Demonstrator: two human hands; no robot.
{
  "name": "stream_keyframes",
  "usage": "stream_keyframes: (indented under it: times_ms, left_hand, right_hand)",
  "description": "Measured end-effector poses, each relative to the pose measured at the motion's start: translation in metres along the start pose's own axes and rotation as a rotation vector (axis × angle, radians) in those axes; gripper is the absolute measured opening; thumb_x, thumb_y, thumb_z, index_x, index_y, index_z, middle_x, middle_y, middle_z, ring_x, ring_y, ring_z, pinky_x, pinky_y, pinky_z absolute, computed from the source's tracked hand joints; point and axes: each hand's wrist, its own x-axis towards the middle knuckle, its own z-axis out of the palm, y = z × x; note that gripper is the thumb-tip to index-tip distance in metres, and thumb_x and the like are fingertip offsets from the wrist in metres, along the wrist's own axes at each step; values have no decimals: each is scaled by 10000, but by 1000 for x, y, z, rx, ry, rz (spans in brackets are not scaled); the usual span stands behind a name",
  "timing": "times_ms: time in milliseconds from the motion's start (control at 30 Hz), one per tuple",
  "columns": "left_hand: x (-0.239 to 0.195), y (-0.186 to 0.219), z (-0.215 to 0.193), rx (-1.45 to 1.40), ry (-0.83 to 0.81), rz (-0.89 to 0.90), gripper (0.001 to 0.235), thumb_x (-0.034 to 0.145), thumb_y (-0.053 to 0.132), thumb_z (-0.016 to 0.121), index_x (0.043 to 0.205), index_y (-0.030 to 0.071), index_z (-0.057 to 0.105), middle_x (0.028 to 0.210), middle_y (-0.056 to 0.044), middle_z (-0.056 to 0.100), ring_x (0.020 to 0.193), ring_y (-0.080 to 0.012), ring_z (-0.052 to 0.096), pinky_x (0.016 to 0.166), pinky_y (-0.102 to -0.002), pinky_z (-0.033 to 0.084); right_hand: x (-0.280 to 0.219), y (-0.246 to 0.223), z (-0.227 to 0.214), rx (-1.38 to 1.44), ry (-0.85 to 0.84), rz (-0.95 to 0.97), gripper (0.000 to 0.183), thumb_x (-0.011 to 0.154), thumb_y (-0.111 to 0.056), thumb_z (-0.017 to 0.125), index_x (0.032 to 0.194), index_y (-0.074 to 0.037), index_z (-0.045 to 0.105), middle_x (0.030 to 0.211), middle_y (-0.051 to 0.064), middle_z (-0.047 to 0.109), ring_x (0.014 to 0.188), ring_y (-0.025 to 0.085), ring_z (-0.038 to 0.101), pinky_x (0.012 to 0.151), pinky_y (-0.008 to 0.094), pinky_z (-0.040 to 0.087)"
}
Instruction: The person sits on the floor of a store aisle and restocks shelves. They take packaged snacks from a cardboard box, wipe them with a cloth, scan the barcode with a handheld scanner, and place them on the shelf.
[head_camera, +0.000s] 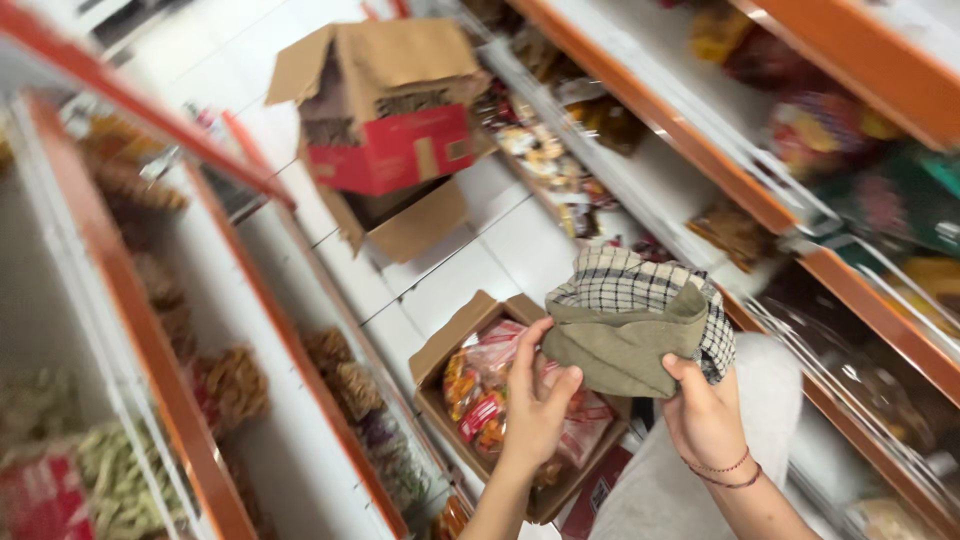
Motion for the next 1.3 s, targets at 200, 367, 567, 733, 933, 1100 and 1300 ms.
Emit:
stream_keyframes:
  times_ms: [200, 367, 567, 733, 933, 1100, 1300]
  left_hand:
    - [-4, -11, 52, -61, -240, -140, 629, 945, -55, 639, 1522, 20, 400, 1273, -130, 561, 940, -118, 552, 824, -268, 485]
    - [-14, -29, 113, -37, -476, -183, 611, 925, -61, 643, 1490, 6, 418, 1289, -118, 549, 1056, -130, 580, 907, -287, 510]
    - [-46, -53, 192, 13, -862, -311, 643, 920, -16, 686, 1499, 8, 407, 1362, -125, 556, 1224, -175, 580, 1015, -317, 503]
    - [-89, -71, 255, 203, -1200, -260, 671, 906, 55, 726, 1498, -10, 419, 1436, -112, 513, 1296, -193, 552, 1051, -326, 500]
    - [-140, -109, 317, 440, -1558, -317, 659, 875, 151, 737, 1463, 34, 465, 1418, -128, 536, 1266, -223, 590, 986, -344, 543]
    - [-180, -153, 348, 565, -1813, -47, 606, 870, 149, 757, 1432, 64, 545, 1409, -170, 556, 1351, -314, 537, 1136, -386, 410]
    - [-226, -193, 373, 660, -2001, -24, 540, 864, 148, 751, 1376, 84, 592, 1413, -159, 557, 1334, -325, 548, 1119, -389, 423]
  right_hand:
    - [-41, -36, -51, 103, 158, -107, 565, 887, 20, 524, 1446, -31, 461, 1388, 122, 569, 1281, 282, 561, 1058, 469, 465]
    - [-89, -67, -101, 148, 313, -245, 569, 872, 9, 515, 1436, -44, 470, 1394, 113, 580, 1296, 278, 562, 1076, 471, 456]
    - [-166, -88, -167, 183, 584, -427, 513, 887, 1, 515, 1399, -24, 497, 1340, 130, 603, 1259, 303, 581, 1032, 514, 484]
    - [-237, -81, -214, 288, 773, -631, 470, 937, -21, 523, 1406, -15, 509, 1343, 135, 611, 1253, 301, 592, 1057, 480, 478]
    - [-309, -65, -249, 408, 1056, -809, 480, 918, -17, 499, 1398, -37, 516, 1324, 104, 617, 1228, 268, 609, 1035, 452, 503]
    - [-361, -37, -287, 359, 1359, -913, 435, 926, 26, 492, 1358, 1, 538, 1269, 107, 639, 1156, 250, 638, 993, 415, 540]
    - [-424, 23, -350, 153, 1847, -827, 339, 950, 10, 593, 1288, 30, 587, 1170, 50, 661, 1030, 146, 612, 917, 287, 515]
